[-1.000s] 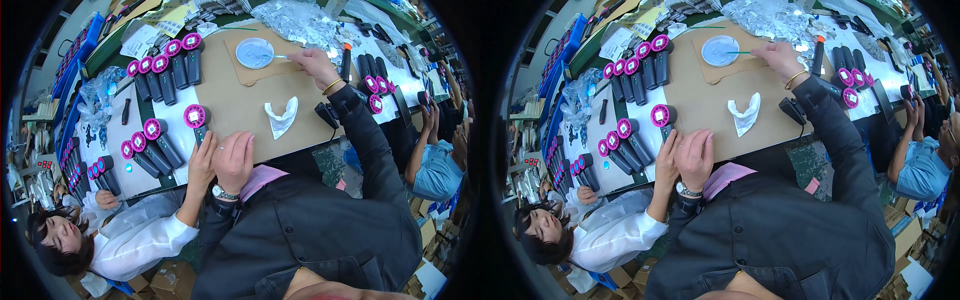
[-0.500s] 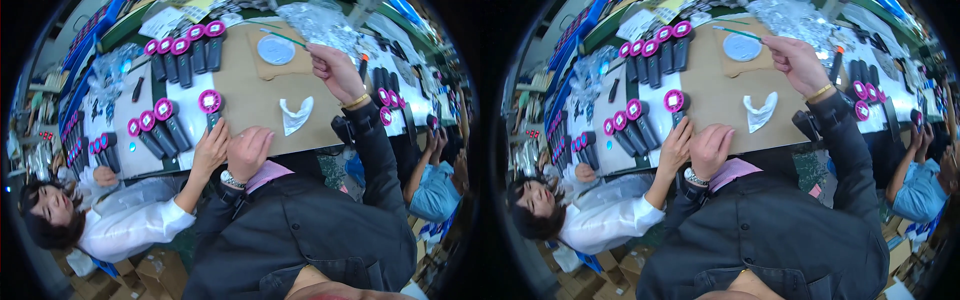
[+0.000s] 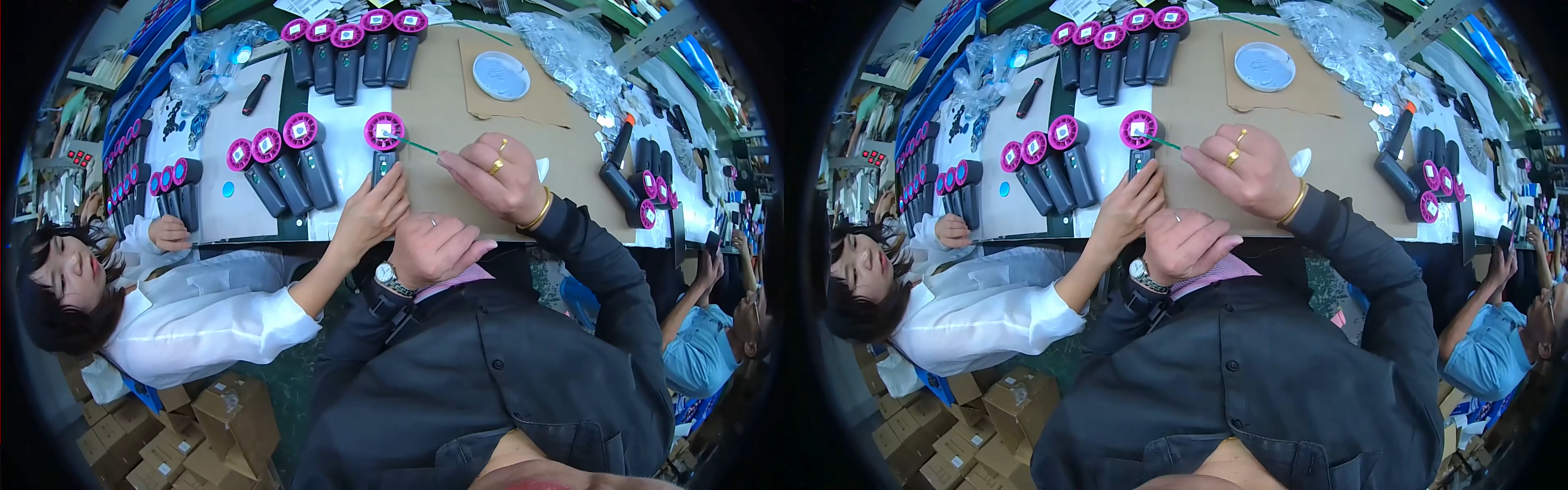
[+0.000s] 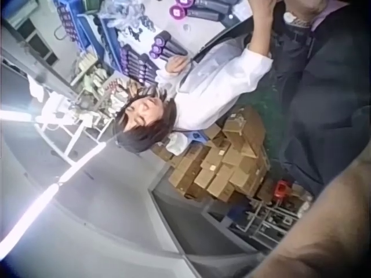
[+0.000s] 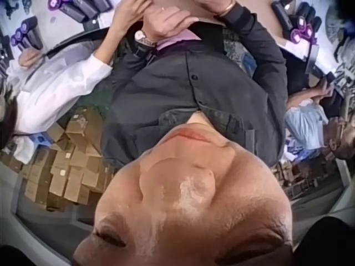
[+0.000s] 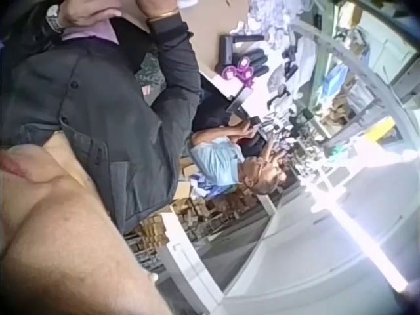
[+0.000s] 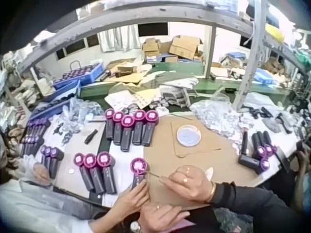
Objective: The person applies a liquid to the center of handheld devices using a thin applicator, presses small square components onto them by hand, and uses a padded tool to secure the pieces.
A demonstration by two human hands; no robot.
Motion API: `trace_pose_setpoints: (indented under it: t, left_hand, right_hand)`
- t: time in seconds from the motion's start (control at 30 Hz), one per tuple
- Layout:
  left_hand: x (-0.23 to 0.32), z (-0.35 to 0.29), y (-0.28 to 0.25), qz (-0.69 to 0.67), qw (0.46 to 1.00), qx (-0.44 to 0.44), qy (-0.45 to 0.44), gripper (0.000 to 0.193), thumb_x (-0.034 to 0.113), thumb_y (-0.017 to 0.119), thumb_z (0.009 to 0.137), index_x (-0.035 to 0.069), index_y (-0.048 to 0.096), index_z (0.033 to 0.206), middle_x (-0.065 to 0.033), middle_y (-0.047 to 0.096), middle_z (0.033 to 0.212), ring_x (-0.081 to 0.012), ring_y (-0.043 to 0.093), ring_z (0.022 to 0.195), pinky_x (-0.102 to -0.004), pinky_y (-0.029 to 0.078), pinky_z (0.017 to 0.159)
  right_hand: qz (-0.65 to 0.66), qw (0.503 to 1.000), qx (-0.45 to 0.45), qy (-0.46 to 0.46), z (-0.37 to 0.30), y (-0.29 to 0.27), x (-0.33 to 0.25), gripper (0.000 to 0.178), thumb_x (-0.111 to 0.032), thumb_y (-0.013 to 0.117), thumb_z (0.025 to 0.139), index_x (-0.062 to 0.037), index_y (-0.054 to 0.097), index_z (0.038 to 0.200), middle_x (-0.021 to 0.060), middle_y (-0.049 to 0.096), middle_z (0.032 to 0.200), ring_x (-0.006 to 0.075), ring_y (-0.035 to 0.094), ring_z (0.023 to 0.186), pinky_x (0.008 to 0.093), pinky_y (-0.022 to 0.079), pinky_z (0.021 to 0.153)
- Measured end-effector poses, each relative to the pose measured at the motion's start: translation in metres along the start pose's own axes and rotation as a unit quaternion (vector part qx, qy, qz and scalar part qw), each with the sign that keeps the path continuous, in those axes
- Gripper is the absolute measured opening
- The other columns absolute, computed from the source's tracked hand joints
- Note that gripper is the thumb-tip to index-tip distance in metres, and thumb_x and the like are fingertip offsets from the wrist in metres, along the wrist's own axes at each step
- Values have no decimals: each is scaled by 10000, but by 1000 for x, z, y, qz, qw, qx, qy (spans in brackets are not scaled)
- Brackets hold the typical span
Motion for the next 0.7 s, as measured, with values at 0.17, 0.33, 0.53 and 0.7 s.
trace_pose_setpoints:
  t: [0.17,0.33,0.53,0.7]
  left_hand:
    - [1,-4,-3,9,1000,4,-1,242,172,941,822,33,771,925,-60,667,727,-238,670,617,-368,547,574]
    - [-1,-8,-4,4,1000,13,-1,236,165,940,822,35,772,924,-58,665,726,-233,669,613,-366,544,571]
    - [-3,-10,-3,6,1000,16,1,233,157,941,818,38,766,914,-52,657,720,-228,668,607,-358,533,561]
    - [-3,-10,-3,5,1000,16,-3,229,147,941,811,42,762,907,-47,654,717,-225,667,604,-357,526,555]
  right_hand:
    - [-42,998,-11,-46,1,12,-1,418,-85,744,704,1,785,1111,58,634,953,224,655,851,369,553,679]
    - [-43,995,-41,-74,0,19,-1,517,-56,759,681,23,789,1191,42,613,942,205,619,795,351,535,666]
    - [-53,991,-74,-98,-6,22,-3,538,-84,727,680,35,782,1202,44,595,932,195,610,812,337,534,682]
    - [-56,990,-84,-100,-9,18,-4,518,-87,728,700,36,779,1200,45,604,946,194,613,815,341,527,670]
Point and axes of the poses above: each hand's wrist, its own z-axis towards the middle knuckle, its own y-axis out of the palm, x = y × z, the point moved 4 cm from there along z, towards the middle knuckle
